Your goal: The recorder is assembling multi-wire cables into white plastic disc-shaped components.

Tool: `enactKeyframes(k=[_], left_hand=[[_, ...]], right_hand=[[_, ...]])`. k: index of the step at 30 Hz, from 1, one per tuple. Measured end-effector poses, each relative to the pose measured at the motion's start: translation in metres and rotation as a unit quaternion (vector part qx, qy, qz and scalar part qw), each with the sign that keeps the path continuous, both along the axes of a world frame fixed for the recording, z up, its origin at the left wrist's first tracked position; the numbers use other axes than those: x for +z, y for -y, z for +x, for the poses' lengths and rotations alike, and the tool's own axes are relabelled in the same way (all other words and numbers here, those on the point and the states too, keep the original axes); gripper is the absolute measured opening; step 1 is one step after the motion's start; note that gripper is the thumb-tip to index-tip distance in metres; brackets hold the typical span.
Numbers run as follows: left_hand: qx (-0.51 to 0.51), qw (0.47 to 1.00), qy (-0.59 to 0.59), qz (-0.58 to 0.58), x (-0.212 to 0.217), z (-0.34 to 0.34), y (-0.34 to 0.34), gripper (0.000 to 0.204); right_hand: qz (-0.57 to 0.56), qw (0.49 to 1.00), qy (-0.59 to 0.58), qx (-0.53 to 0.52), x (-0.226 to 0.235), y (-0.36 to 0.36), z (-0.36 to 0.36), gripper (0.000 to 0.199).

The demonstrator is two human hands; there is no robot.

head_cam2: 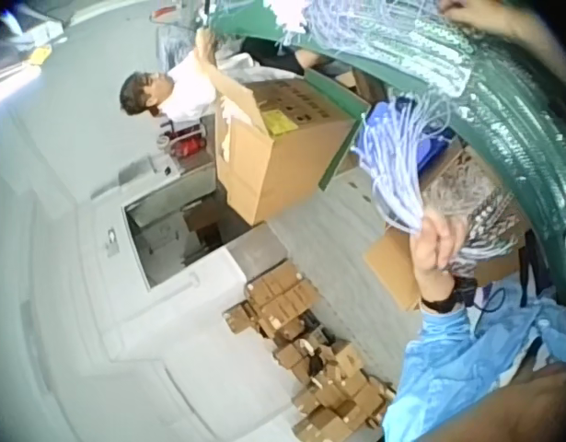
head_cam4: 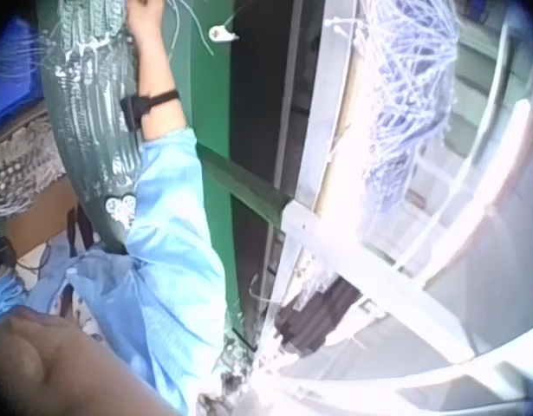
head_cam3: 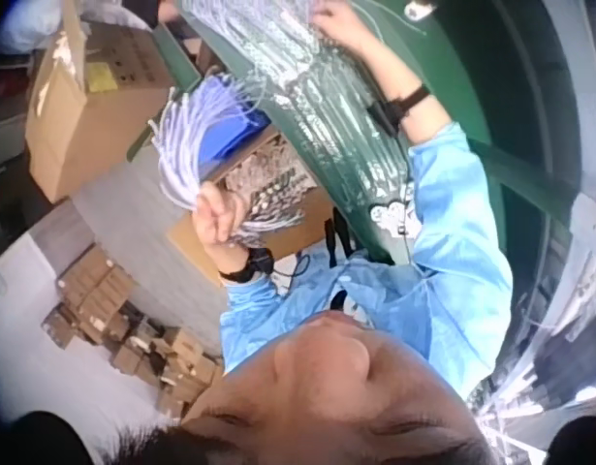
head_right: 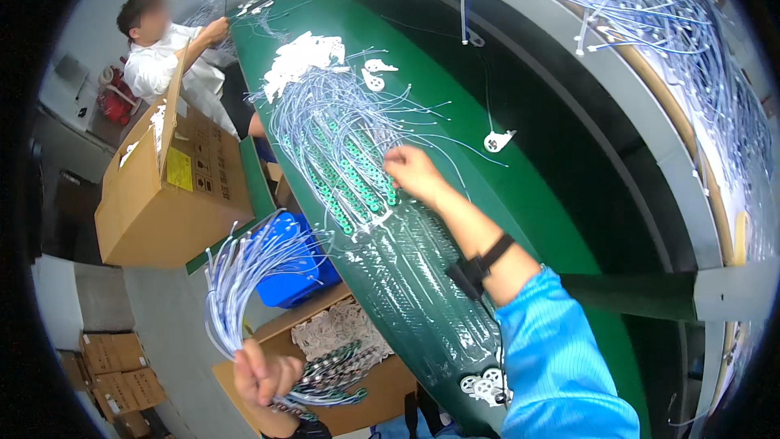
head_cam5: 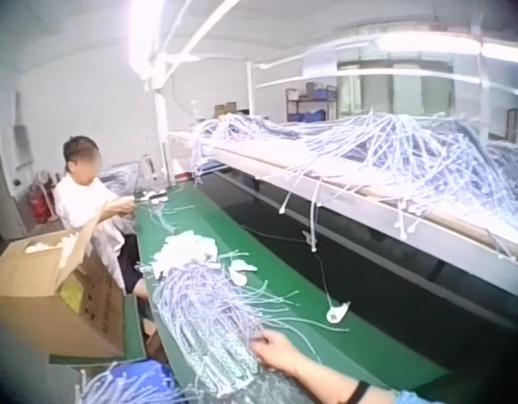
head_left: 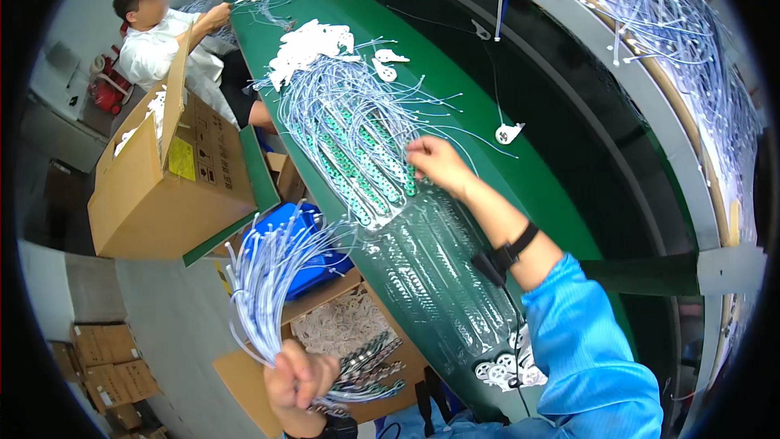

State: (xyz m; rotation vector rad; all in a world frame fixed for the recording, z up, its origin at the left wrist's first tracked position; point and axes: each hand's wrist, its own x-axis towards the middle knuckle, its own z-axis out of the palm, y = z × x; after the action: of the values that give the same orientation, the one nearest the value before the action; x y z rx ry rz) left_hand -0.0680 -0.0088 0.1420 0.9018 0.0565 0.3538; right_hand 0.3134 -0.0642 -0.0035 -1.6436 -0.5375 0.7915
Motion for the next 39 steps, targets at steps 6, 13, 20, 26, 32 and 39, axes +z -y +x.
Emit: enactKeyframes(k=[6,13,20,26,32,39], left_hand=[[-0.03,0.999,0.02,-0.024,0.017,-0.021,-0.01,0.036],[-0.058,0.998,-0.019,-0.006,0.079,-0.051,0.015,0.038],[-0.051,0.998,-0.015,0.019,0.137,-0.075,0.045,0.036],[0.003,0.998,-0.014,0.054,0.124,-0.128,0.053,0.036],[-0.009,0.999,-0.033,0.037,0.104,-0.158,0.069,0.036],[0.047,0.997,-0.038,0.055,0.133,-0.172,0.117,0.037]], right_hand=[[-0.019,1.0,0.006,0.01,-0.011,0.103,-0.098,0.018],[0.115,0.892,-0.437,0.014,0.028,0.09,-0.192,0.038],[0.141,0.93,-0.339,0.019,0.031,0.039,-0.258,0.028],[0.126,0.946,-0.288,-0.083,0.027,0.131,-0.278,0.019],[0.065,0.955,-0.283,-0.065,0.001,0.231,-0.306,0.024],[-0.018,0.941,0.332,0.068,-0.01,0.13,-0.375,0.046]])
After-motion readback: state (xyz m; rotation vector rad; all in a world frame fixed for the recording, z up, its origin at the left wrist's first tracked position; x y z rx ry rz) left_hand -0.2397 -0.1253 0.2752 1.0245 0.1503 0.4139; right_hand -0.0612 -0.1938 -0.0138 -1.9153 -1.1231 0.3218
